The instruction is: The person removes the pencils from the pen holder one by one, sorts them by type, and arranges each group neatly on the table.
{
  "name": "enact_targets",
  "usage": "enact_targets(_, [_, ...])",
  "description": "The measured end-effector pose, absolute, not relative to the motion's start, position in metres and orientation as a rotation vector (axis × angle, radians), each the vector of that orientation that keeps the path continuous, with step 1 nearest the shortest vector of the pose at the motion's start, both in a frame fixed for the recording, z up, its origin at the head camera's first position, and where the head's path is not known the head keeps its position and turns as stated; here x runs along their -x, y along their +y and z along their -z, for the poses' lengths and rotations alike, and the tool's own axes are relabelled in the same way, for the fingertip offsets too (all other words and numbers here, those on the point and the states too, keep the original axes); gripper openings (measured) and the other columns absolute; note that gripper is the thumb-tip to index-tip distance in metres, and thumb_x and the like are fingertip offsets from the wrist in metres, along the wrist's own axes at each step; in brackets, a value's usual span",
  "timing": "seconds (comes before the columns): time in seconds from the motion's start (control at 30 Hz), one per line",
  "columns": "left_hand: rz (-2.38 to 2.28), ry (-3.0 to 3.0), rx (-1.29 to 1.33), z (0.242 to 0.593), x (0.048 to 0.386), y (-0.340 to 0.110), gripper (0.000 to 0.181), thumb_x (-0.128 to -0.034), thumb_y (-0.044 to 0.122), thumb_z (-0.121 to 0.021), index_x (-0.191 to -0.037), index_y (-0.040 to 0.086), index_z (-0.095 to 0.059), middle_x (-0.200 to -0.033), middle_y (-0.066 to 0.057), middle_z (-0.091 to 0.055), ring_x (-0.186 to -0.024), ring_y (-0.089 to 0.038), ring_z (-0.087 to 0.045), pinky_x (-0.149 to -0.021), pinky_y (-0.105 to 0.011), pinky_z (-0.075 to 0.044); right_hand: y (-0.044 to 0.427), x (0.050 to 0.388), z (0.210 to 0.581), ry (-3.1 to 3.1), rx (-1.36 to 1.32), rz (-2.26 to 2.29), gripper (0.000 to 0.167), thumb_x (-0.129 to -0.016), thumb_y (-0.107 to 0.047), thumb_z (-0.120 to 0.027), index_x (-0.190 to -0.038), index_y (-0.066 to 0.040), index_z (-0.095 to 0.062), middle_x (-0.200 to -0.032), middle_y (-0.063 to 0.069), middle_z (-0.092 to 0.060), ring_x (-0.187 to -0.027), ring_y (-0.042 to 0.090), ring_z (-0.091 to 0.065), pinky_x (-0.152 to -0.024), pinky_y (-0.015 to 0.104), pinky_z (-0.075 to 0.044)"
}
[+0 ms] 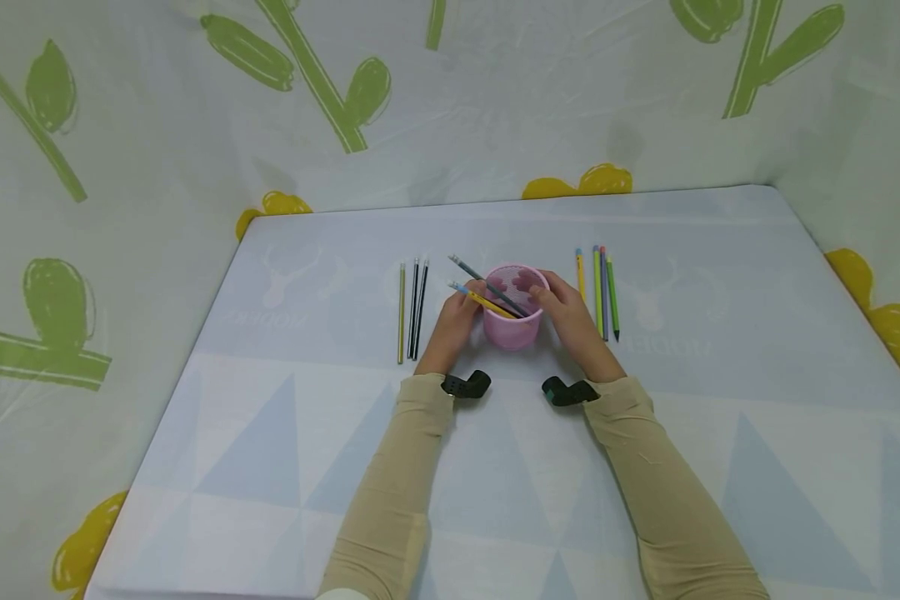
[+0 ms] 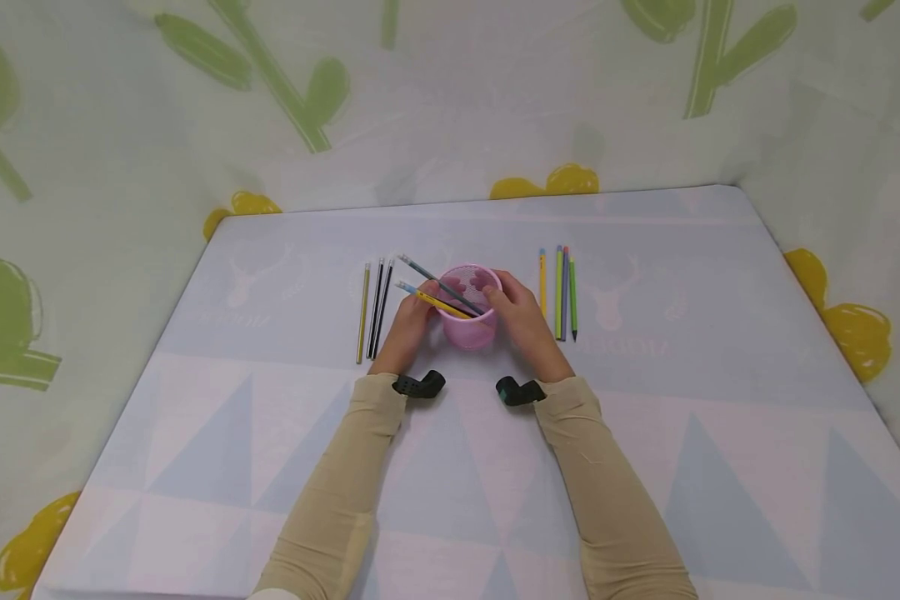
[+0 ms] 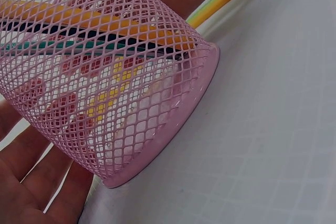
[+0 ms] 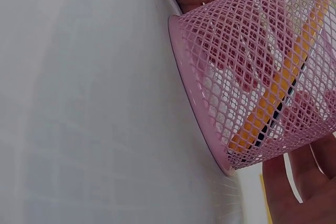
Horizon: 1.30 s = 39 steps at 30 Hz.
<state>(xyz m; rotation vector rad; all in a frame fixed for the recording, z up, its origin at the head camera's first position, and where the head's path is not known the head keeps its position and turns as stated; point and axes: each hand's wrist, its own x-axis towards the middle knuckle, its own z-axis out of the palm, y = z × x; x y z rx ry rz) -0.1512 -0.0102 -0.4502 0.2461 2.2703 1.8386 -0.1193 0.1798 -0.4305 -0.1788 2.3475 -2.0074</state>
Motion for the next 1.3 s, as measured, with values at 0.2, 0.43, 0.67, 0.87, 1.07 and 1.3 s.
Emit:
enact_targets(0.2, [-1.837, 2.272, -0.247, 0.4507, 0.1513, -0.0103, 0.058, -0.0806, 0.068, -0.036, -0.115, 0.026, -0.055, -0.119, 0.006, -0.053, -0.112, -0.007, -0.045, -0.097, -0.030, -0.033, 0.1799, 0.1187, 0.4292, 2.349, 0.187, 2.015, 0.036, -0.094, -0.035, -0.041, -0.127, -0.020, -0.047, -0.121, -0.002, -0.053, -0.116, 0.009, -0.042, -0.100, 0.035, -0.030])
enact_targets(0.43, [-1.813, 2.291, -0.230, 0.4495, 0.1501, -0.0099, 0.060, -0.0794, 0.070, -0.035, -0.120, 0.030, -0.053, -0.123, 0.007, -0.051, -0.114, -0.008, -0.045, -0.098, -0.034, -0.032, 0.1797, 0.1187, 0.4288, 2.365, 0.175, 1.991, 0.036, -0.094, -0.035, -0.041, -0.127, -0.022, -0.047, -0.121, -0.003, -0.053, -0.116, 0.009, -0.042, -0.099, 0.035, -0.030])
enact_targets(0.67, [-1.826, 2.276, -0.233, 0.4493, 0.1501, -0.0102, 0.060, -0.0798, 0.069, -0.036, -0.120, 0.029, -0.053, -0.122, 0.007, -0.051, -0.113, -0.006, -0.045, -0.098, -0.031, -0.032, 0.1799, 0.1192, 0.4299, 2.359, 0.169, 1.992, 0.036, -0.094, -0.035, -0.041, -0.127, -0.022, -0.047, -0.121, -0.003, -0.053, -0.117, 0.011, -0.042, -0.099, 0.035, -0.031])
enact_targets(0.87, [-1.848, 2.252, -0.227, 0.4504, 0.1509, -0.0101, 0.057, -0.0803, 0.068, -0.038, -0.114, 0.026, -0.056, -0.118, 0.007, -0.053, -0.111, -0.006, -0.046, -0.097, -0.029, -0.032, 0.1795, 0.1192, 0.4298, 2.350, 0.161, 1.996, 0.037, -0.094, -0.035, -0.040, -0.127, -0.020, -0.046, -0.123, -0.001, -0.052, -0.116, 0.013, -0.042, -0.099, 0.037, -0.031])
enact_targets(1.07, [-1.834, 2.249, -0.212, 0.4506, 0.1504, -0.0103, 0.058, -0.0796, 0.069, -0.038, -0.115, 0.026, -0.055, -0.118, 0.007, -0.053, -0.111, -0.006, -0.046, -0.097, -0.029, -0.032, 0.1789, 0.1194, 0.4296, 2.332, 0.149, 2.010, 0.038, -0.094, -0.034, -0.040, -0.129, -0.019, -0.045, -0.124, 0.001, -0.051, -0.117, 0.015, -0.042, -0.099, 0.038, -0.031])
enact_targets(1.3, [-1.841, 2.257, -0.230, 0.4500, 0.1500, -0.0104, 0.057, -0.0803, 0.068, -0.038, -0.116, 0.026, -0.055, -0.117, 0.008, -0.054, -0.110, -0.005, -0.046, -0.097, -0.028, -0.032, 0.1793, 0.1190, 0.4289, 2.346, 0.145, 1.998, 0.038, -0.093, -0.037, -0.041, -0.128, -0.021, -0.046, -0.123, -0.002, -0.051, -0.117, 0.012, -0.042, -0.100, 0.037, -0.031])
